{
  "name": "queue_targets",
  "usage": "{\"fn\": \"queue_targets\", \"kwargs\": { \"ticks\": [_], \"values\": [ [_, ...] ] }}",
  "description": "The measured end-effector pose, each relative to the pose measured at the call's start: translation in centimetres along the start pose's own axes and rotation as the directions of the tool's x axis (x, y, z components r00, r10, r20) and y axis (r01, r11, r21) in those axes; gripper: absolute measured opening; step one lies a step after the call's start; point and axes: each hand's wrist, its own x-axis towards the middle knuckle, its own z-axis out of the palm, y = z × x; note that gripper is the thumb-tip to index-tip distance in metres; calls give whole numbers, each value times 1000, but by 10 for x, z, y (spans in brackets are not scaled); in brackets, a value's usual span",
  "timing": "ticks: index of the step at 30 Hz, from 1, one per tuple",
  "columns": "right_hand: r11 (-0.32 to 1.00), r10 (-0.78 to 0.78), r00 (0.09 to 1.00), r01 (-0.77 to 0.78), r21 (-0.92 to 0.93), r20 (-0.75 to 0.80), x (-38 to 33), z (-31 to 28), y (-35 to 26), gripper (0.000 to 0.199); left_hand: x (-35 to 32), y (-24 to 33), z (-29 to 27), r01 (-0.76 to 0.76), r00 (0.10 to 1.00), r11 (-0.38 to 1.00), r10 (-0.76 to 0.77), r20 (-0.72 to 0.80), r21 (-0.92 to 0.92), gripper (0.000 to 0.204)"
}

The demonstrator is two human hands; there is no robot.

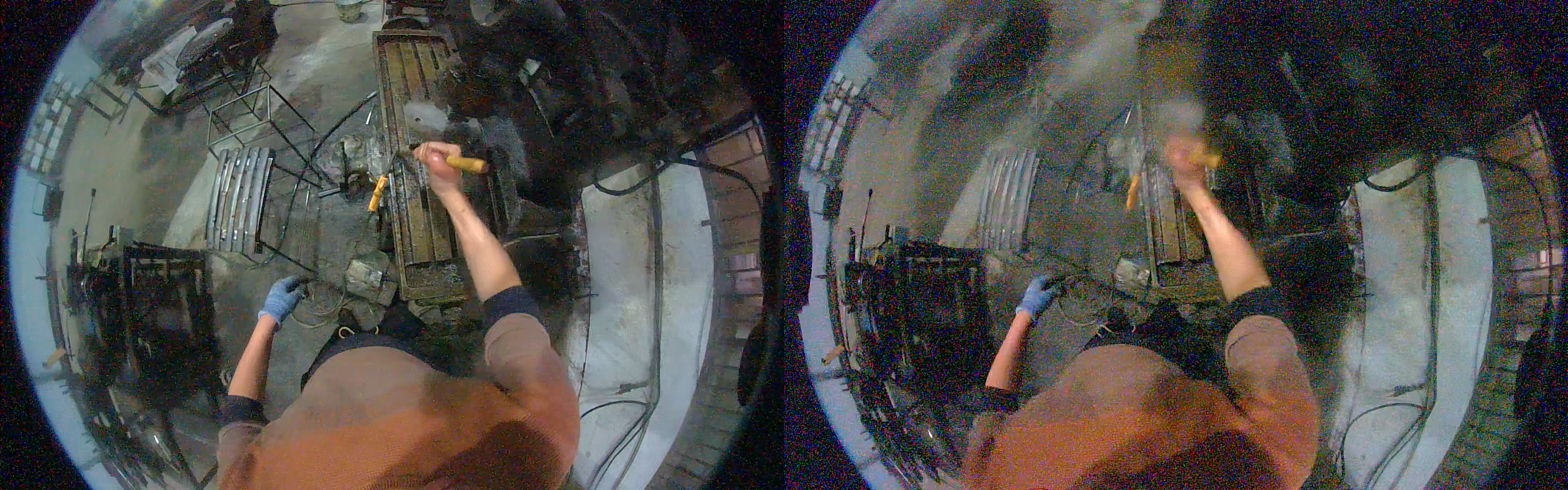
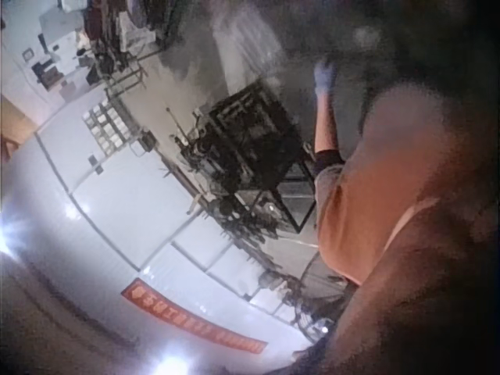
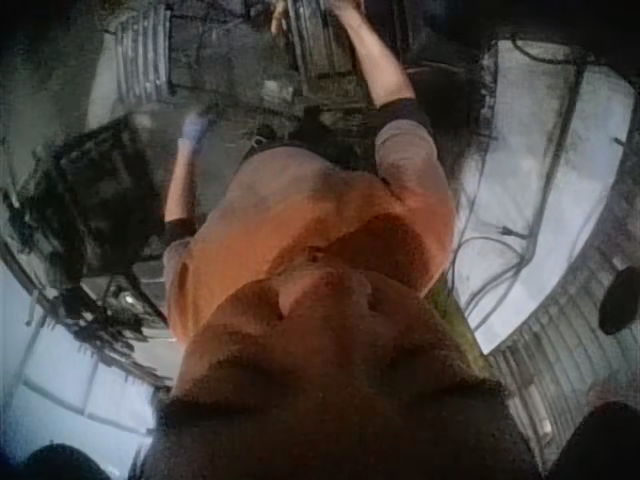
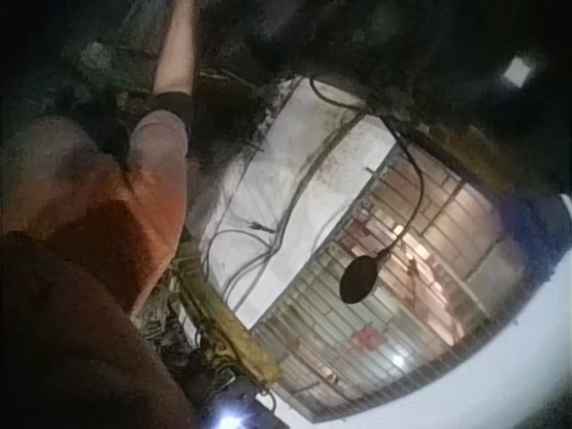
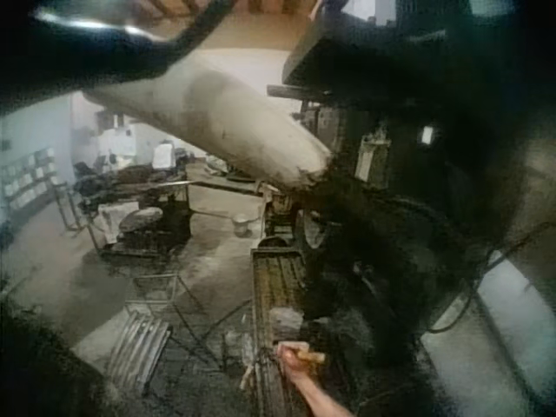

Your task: The person cleans a large industrial machine using a brush and a spray nozzle. They scrub the machine's surface and then spray it with a liquid, likely for cleaning or lubrication.

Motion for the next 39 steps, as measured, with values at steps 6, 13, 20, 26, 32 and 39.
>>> {"fn": "queue_targets", "kwargs": {
  "ticks": [6, 13, 20, 26, 32, 39],
  "values": [
    [966, -40, 998, 26, -258, -51, -65, 36, -45, 40, 2, -18, 8, 30, 993, 999, -33, 113, 29, 33],
    [987, -18, 979, -16, -162, -202, -64, 52, -85, 46, -33, -43, -6, 67, 997, 965, -71, -5, -252, 31],
    [974, -151, 979, 123, -192, -139, -30, 49, -38, 39, -54, -95, -19, 103, 994, 956, -110, -11, -276, 27],
    [969, 86, 996, -82, -233, 8, -78, 39, -59, 45, -66, -103, -16, 151, 982, 913, -183, -48, -379, 27],
    [981, 32, 992, -8, -193, 120, -128, 62, -97, 44, -56, -106, -12, 120, 993, 941, -112, 43, -317, 29],
    [998, 40, 992, -34, -54, 117, -163, 70, -140, 45, -39, -126, -6, 65, 998, 923, -65, 15, -379, 28]
  ]
}}
